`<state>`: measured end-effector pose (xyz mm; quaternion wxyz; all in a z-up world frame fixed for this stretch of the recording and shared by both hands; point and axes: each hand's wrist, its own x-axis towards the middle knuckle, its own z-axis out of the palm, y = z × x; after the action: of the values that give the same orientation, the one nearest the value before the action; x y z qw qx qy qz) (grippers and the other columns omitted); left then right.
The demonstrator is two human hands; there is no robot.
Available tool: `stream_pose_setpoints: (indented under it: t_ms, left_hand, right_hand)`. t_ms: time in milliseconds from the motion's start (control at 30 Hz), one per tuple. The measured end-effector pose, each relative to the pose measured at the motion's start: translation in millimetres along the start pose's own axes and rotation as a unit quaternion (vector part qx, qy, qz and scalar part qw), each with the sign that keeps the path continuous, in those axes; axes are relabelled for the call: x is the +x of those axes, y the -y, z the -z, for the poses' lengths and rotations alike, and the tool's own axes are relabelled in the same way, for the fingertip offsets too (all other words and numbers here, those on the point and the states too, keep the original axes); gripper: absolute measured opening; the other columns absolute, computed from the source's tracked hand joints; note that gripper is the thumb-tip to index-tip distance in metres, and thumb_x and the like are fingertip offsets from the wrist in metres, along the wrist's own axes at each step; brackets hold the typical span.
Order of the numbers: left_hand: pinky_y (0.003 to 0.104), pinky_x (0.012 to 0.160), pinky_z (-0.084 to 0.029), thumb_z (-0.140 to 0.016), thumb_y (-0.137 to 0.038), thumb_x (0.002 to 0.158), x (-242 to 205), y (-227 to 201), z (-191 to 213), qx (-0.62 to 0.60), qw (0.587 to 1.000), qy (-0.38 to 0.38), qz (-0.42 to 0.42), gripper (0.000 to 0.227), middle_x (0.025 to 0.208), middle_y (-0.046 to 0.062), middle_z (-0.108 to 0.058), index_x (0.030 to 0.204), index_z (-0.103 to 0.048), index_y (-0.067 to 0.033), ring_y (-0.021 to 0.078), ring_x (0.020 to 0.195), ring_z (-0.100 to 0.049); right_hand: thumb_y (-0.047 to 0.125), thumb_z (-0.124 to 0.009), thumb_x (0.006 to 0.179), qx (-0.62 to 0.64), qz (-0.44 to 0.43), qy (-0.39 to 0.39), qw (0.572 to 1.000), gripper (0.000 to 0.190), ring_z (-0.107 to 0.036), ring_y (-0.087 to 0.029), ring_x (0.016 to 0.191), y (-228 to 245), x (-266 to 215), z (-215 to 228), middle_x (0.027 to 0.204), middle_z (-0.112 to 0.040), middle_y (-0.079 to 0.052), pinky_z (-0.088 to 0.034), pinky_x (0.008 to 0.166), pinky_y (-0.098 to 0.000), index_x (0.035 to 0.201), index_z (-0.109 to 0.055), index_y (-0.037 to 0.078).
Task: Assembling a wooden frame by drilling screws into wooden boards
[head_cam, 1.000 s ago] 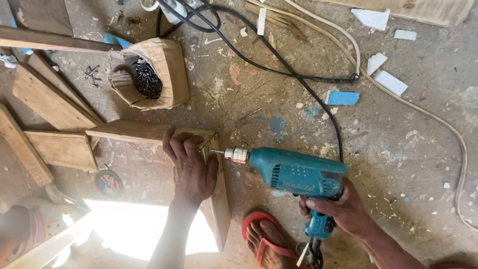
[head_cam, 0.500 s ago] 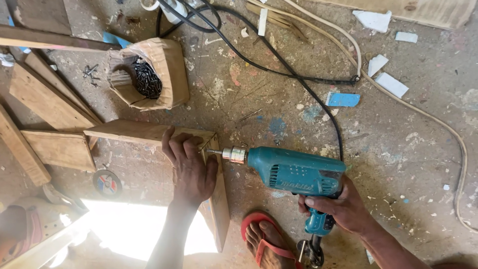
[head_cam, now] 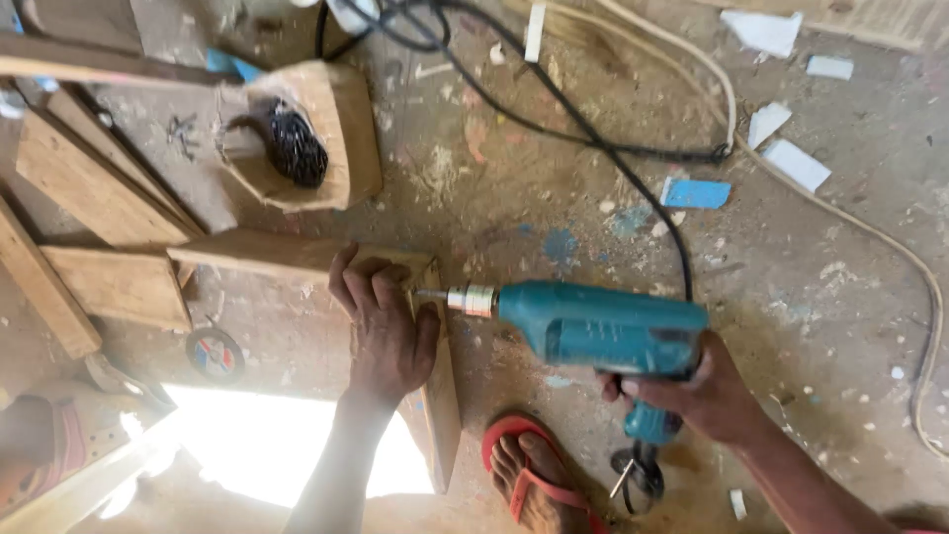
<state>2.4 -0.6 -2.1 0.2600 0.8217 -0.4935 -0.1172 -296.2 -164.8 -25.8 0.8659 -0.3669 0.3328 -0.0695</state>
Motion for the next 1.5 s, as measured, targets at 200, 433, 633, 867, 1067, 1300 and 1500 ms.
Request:
stream_pose_setpoints:
  t_ms: [200, 433, 633, 867, 1067, 1300, 1500]
  left_hand:
    - [0.066, 0.114, -0.026, -0.056, -0.007, 0.079, 0, 4, 0, -0.018, 1.000, -0.002, -0.007, 0.044, 0.127, 0.025, -0.038, 0.121, -0.045, 0.0025, 0.0512, 0.135, -0.027]
    - [0.065, 0.113, -0.024, -0.056, -0.010, 0.079, -2, 8, -2, -0.024, 1.000, 0.010, 0.000, 0.047, 0.128, 0.028, -0.038, 0.123, -0.046, 0.0043, 0.0500, 0.132, -0.027]
    - [0.064, 0.113, -0.023, -0.057, -0.011, 0.079, 1, 13, 0, -0.030, 1.000, 0.002, -0.004, 0.047, 0.127, 0.027, -0.038, 0.122, -0.046, 0.0049, 0.0480, 0.130, -0.028]
    - [0.068, 0.115, -0.025, -0.053, -0.008, 0.076, 3, 8, 1, -0.035, 0.999, -0.027, -0.003, 0.040, 0.122, 0.027, -0.042, 0.114, -0.048, 0.0042, 0.0527, 0.137, -0.027]
    - [0.066, 0.128, -0.015, -0.054, -0.014, 0.086, 6, -9, 8, -0.057, 0.991, -0.119, -0.009, 0.038, 0.129, 0.020, -0.047, 0.122, -0.047, -0.0028, 0.0430, 0.141, -0.034]
    - [0.048, 0.101, -0.054, -0.063, -0.044, 0.086, -33, -38, 14, -0.235, 0.849, -0.014, 0.474, 0.067, 0.130, 0.017, -0.063, 0.138, -0.051, -0.0041, 0.0310, 0.123, -0.062]
    - [0.040, 0.069, -0.053, -0.050, -0.008, 0.082, -22, -15, -4, -0.209, 0.886, 0.069, 0.409, 0.048, 0.088, 0.018, -0.075, 0.125, -0.070, -0.0044, 0.0300, 0.075, -0.066]
  right_hand:
    - [-0.011, -0.078, 0.072, -0.004, -0.042, -0.050, 0.998, 0.031, -0.075, -0.028, 0.061, -19, -6, 2, 0.076, -0.079, -0.017, -0.063, 0.055, -0.0423, 0.102, -0.072, -0.005]
    - [-0.009, -0.077, 0.073, 0.049, -0.036, -0.018, 0.998, 0.032, -0.069, -0.028, 0.058, -17, 2, 1, 0.074, -0.074, -0.017, -0.059, 0.052, -0.0438, 0.104, -0.069, -0.003]
    - [-0.001, -0.083, 0.073, 0.016, -0.021, 0.005, 1.000, 0.039, -0.079, -0.030, 0.069, -15, 14, 7, 0.086, -0.082, -0.019, -0.068, 0.065, -0.0462, 0.111, -0.073, -0.002]
    - [-0.003, -0.075, 0.072, 0.071, -0.061, -0.026, 0.995, 0.052, -0.078, -0.038, 0.071, -2, 5, 13, 0.093, -0.078, -0.028, -0.060, 0.054, -0.0402, 0.122, -0.064, -0.009]
    - [0.002, -0.069, 0.082, 0.094, -0.049, -0.106, 0.989, 0.045, -0.074, -0.039, 0.084, -19, -28, 68, 0.106, -0.074, -0.027, -0.058, 0.062, -0.0424, 0.126, -0.064, -0.007]
    - [0.006, -0.063, 0.091, 0.074, -0.019, -0.188, 0.979, 0.044, -0.071, -0.040, 0.094, -4, -51, 81, 0.111, -0.071, -0.024, -0.056, 0.073, -0.0459, 0.133, -0.060, -0.005]
    - [0.014, -0.075, 0.088, -0.223, -0.098, -0.292, 0.925, 0.036, -0.047, -0.023, 0.061, 23, -67, 80, 0.080, -0.063, -0.019, -0.035, 0.052, -0.0349, 0.118, -0.066, -0.005]
